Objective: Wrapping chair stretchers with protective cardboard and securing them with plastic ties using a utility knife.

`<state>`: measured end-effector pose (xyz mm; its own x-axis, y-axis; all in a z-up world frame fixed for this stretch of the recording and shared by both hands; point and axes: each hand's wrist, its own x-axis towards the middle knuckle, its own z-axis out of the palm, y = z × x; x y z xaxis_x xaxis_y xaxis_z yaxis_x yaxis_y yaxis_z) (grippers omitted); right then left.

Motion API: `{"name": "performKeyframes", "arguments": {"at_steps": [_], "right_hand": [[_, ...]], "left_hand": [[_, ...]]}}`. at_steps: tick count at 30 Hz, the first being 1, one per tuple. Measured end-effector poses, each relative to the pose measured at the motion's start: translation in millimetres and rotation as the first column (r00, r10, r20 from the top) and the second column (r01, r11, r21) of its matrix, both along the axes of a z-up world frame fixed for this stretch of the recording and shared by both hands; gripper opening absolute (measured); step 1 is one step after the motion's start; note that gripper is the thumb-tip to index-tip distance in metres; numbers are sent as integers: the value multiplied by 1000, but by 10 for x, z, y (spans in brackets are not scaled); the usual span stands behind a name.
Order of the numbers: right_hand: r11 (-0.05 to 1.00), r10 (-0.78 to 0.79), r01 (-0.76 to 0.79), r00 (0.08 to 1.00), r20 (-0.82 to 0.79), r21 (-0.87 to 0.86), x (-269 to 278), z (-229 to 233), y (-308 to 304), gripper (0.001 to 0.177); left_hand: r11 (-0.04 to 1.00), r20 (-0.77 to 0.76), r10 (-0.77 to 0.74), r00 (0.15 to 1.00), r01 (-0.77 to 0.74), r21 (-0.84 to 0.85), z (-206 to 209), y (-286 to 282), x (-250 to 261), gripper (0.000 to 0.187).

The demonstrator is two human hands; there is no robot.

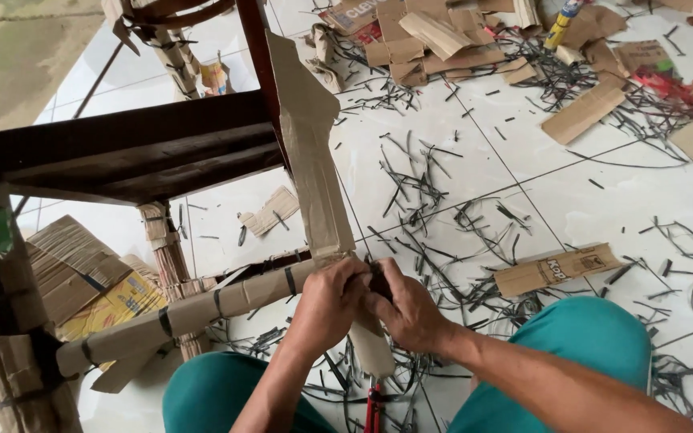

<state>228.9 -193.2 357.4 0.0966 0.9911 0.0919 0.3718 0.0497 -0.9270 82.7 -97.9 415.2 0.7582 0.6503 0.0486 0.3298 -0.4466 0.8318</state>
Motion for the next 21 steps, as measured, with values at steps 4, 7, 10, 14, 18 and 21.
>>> {"name": "performKeyframes", "arguments": {"at_steps": [4, 7, 10, 14, 18, 21], "right_hand": [[996, -90, 89, 993, 72, 16, -65, 54, 23, 22], [994, -108, 106, 992, 66, 24, -7, 26, 51, 19], [992, -121, 120, 992, 28, 39, 8, 42, 91, 20], [991, -126, 125, 992, 20, 47, 11, 89, 105, 24], [986, -166, 166, 986, 34, 9, 20, 131, 115, 27], [981, -189, 188, 982, -14, -47, 33, 191, 107, 27]], "left_hand": [[999, 58, 41, 997, -40, -23, -71, -39, -62, 16], [999, 115, 47, 992, -43, -34, -27, -127, -48, 20], [997, 153, -3, 988, -9, 80, -115, -201, -71, 31], [961, 119, 156, 981, -179, 213, -285, -296, -87, 28], [895, 44, 218, 975, -217, 389, -464, -402, -94, 26], [858, 71, 185, 980, -196, 474, -510, -385, -42, 23]]}}
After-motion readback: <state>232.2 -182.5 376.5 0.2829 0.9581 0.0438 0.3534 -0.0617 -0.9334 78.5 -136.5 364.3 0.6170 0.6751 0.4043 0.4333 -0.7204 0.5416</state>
